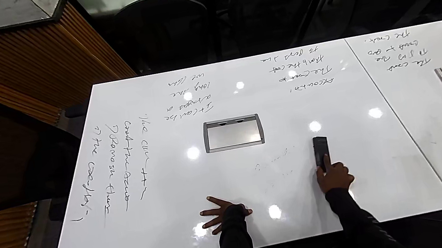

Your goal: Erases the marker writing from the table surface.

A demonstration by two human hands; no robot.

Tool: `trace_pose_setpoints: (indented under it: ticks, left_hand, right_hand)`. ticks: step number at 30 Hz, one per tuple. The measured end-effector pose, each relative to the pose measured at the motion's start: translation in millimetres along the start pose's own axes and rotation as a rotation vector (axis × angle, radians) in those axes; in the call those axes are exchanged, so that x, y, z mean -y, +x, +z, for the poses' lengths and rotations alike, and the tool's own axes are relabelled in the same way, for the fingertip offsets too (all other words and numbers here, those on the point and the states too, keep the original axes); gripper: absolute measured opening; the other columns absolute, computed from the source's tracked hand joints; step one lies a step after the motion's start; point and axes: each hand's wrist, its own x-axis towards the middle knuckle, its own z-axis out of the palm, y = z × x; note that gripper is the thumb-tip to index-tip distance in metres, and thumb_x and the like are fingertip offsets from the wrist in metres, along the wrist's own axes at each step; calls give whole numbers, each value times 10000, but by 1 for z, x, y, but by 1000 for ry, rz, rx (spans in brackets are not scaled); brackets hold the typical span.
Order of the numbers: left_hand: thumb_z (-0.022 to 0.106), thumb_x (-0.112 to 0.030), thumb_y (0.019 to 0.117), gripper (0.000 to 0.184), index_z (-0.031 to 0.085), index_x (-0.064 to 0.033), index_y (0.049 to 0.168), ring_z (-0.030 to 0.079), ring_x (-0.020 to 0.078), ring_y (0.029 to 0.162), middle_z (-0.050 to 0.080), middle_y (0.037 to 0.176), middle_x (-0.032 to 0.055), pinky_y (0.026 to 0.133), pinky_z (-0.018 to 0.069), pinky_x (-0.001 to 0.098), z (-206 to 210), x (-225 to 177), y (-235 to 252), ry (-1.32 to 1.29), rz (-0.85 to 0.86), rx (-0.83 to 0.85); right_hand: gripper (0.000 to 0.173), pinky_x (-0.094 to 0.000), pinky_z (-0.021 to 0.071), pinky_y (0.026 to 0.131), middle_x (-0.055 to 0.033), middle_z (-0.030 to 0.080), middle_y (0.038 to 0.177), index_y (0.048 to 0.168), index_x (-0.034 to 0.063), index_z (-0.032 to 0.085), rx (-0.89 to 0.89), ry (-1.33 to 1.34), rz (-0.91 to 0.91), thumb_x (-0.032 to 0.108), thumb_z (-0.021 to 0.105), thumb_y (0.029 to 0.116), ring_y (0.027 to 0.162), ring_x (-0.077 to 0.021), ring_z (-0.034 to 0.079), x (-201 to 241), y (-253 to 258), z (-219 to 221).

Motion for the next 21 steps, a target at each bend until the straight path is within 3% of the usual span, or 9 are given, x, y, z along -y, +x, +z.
trace_pose_setpoints:
  ticks: [5, 8, 11, 14, 17, 19, 21]
  left_hand:
    - [1038, -395, 242, 1837, -153, -269, 1636, -1, 630, 1496, -266, 1639, 299, 979, 365, 819, 1, 0, 1, 7, -8, -6]
    - [1039, -384, 260, 1827, -156, -248, 1636, -14, 647, 1487, -281, 1626, 317, 993, 337, 835, 0, 0, 1, -2, 9, 1]
    - [1041, -402, 244, 1847, -168, -243, 1632, -2, 648, 1486, -272, 1626, 322, 1004, 339, 825, 2, 0, 3, -1, 9, -3]
    - [1042, -379, 243, 1846, -168, -255, 1632, -13, 645, 1488, -289, 1624, 312, 993, 342, 829, 3, -1, 3, -17, 5, -2]
    - [1042, -393, 251, 1833, -154, -274, 1634, 7, 630, 1495, -258, 1642, 299, 987, 363, 815, 0, -1, 1, 4, 0, 4]
    - [1040, -401, 257, 1827, -151, -264, 1636, 13, 634, 1493, -251, 1640, 310, 987, 354, 821, -1, -2, 0, 16, -1, 2]
    - [1040, -395, 243, 1843, -161, -254, 1634, 0, 643, 1488, -262, 1632, 319, 987, 340, 832, 1, -1, 0, 15, -1, -3]
  right_hand:
    - [587, -611, 515, 766, -222, 695, 1032, 1456, 199, 607, -29, 121, -458, 386, 651, 901, 935, -423, 675, 39, -86, 23]
    - [554, -582, 541, 761, -183, 706, 992, 1430, 251, 628, 44, 193, -725, 381, 646, 891, 906, -386, 687, 53, -139, 39]
    - [546, -532, 539, 760, -147, 689, 974, 1439, 309, 614, 68, 180, -820, 397, 625, 901, 900, -343, 677, 60, -169, 53]
    - [521, -513, 529, 744, -126, 677, 946, 1417, 344, 630, 27, 160, -901, 411, 611, 900, 867, -318, 670, 57, -159, 54]
    - [511, -558, 530, 792, -142, 700, 1061, 1443, 390, 584, 104, 104, -943, 371, 585, 933, 964, -350, 682, 47, -119, 37]
    - [521, -589, 519, 834, -170, 702, 1130, 1454, 363, 582, 132, 86, -860, 321, 597, 935, 1031, -380, 675, 37, -84, 18]
    - [531, -610, 518, 813, -199, 706, 1124, 1436, 305, 620, 56, 87, -710, 276, 654, 907, 1012, -408, 680, 22, -48, 3]
